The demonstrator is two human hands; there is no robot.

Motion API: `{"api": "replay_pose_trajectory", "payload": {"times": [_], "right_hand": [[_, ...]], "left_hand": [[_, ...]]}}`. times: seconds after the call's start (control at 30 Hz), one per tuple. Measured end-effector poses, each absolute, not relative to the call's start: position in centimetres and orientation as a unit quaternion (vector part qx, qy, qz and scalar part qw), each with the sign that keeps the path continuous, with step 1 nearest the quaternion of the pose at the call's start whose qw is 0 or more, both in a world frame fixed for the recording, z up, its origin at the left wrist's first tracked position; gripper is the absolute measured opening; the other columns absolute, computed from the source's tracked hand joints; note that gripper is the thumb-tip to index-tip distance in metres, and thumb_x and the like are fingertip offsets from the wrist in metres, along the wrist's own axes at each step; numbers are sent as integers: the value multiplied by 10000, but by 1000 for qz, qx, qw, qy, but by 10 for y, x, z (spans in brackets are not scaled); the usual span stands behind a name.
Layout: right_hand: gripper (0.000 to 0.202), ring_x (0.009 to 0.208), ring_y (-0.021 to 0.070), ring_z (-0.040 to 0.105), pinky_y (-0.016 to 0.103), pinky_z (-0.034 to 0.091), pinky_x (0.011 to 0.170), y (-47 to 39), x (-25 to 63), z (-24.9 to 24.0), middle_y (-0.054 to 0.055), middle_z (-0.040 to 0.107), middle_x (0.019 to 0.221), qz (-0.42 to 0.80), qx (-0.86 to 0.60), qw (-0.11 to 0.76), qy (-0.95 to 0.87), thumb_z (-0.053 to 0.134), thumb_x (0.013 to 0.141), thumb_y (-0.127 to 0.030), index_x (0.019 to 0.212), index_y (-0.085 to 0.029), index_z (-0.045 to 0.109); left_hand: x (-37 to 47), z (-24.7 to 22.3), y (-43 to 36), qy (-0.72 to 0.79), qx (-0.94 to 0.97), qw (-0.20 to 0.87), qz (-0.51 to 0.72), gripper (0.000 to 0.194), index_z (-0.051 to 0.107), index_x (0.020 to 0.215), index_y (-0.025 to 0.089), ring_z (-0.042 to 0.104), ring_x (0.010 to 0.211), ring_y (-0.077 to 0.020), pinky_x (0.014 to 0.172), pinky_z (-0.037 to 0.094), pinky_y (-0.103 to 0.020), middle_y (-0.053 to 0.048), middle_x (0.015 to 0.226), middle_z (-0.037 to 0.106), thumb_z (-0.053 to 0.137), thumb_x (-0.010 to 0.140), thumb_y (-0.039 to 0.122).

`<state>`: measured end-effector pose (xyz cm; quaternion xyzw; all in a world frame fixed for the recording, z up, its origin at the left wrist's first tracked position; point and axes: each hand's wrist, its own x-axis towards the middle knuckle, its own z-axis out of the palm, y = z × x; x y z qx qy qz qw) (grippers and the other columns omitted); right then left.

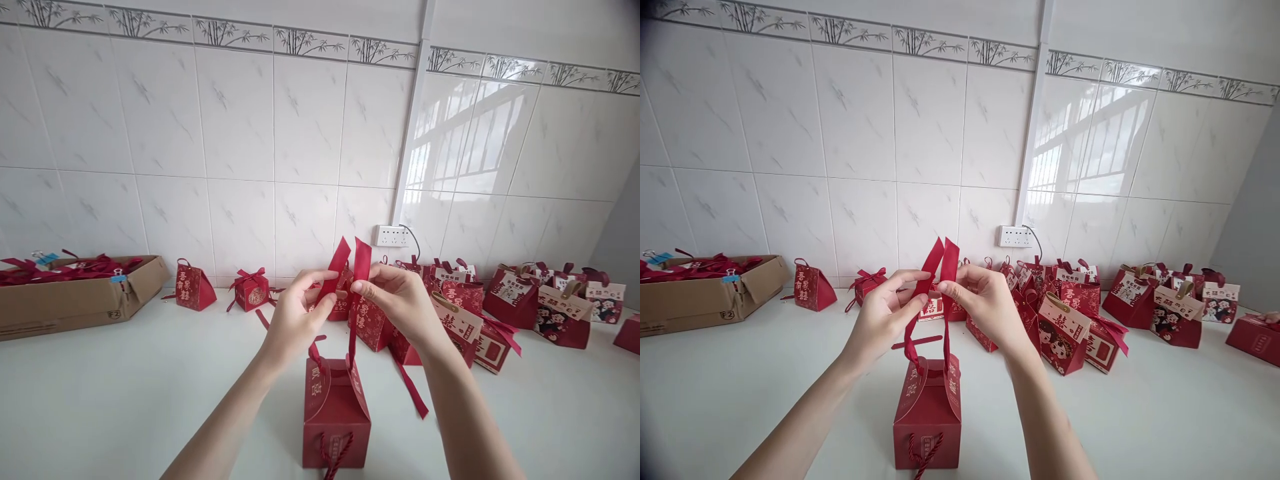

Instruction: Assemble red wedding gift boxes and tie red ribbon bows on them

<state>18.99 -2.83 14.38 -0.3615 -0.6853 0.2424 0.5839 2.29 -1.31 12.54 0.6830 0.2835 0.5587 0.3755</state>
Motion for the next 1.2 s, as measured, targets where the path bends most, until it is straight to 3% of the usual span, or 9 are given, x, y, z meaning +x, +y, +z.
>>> {"api": "replay_pose_trajectory", "payload": {"times": [0.1, 0.17, 0.5, 0.6, 0.97, 1.2], "right_hand": [[227, 629, 137, 591, 252, 468, 574, -31, 190, 145, 24, 661, 686, 225, -360, 615, -664, 704, 704, -401, 692, -180, 656], [203, 652, 145, 604, 260, 483, 592, -32, 191, 144, 25, 668, 698, 216, -352, 628, -660, 701, 712, -385, 694, -187, 660], [235, 661, 142, 623, 263, 511, 606, -35, 181, 144, 20, 673, 741, 225, -357, 615, -666, 724, 688, -370, 811, -190, 637], [214, 627, 129, 600, 249, 492, 569, -36, 179, 144, 8, 649, 709, 202, -363, 618, -668, 718, 694, -369, 749, -189, 617], [206, 563, 94, 495, 225, 417, 524, -33, 173, 141, -16, 564, 632, 143, -363, 631, -671, 710, 703, -359, 686, -181, 607], [193, 600, 99, 495, 240, 427, 567, -33, 169, 138, -17, 557, 657, 116, -363, 628, -679, 723, 694, -354, 672, -195, 616]], "left_hand": [[21, 129, -15, 244, 696, 348, 578, 251, 661, 1026, 240, 572, 980, -172, 783, 450, -220, -46, 1115, 610, 592, 786, 208], [19, 132, -16, 238, 696, 347, 582, 240, 672, 1015, 233, 561, 1010, -172, 830, 440, -220, -48, 1103, 617, 585, 793, 206], [21, 128, -18, 257, 716, 365, 536, 213, 629, 1015, 240, 619, 859, -149, 702, 502, -220, -13, 913, 675, 587, 806, 235], [21, 128, -20, 264, 715, 372, 530, 211, 621, 1016, 247, 623, 805, -135, 651, 501, -200, 2, 833, 678, 589, 808, 243], [20, 132, -21, 223, 721, 407, 515, 202, 633, 965, 206, 638, 851, -115, 737, 512, -171, -4, 879, 694, 628, 790, 306], [25, 128, -20, 233, 714, 405, 521, 125, 619, 827, 188, 640, 766, -122, 651, 505, -179, 5, 796, 685, 674, 745, 265]]}}
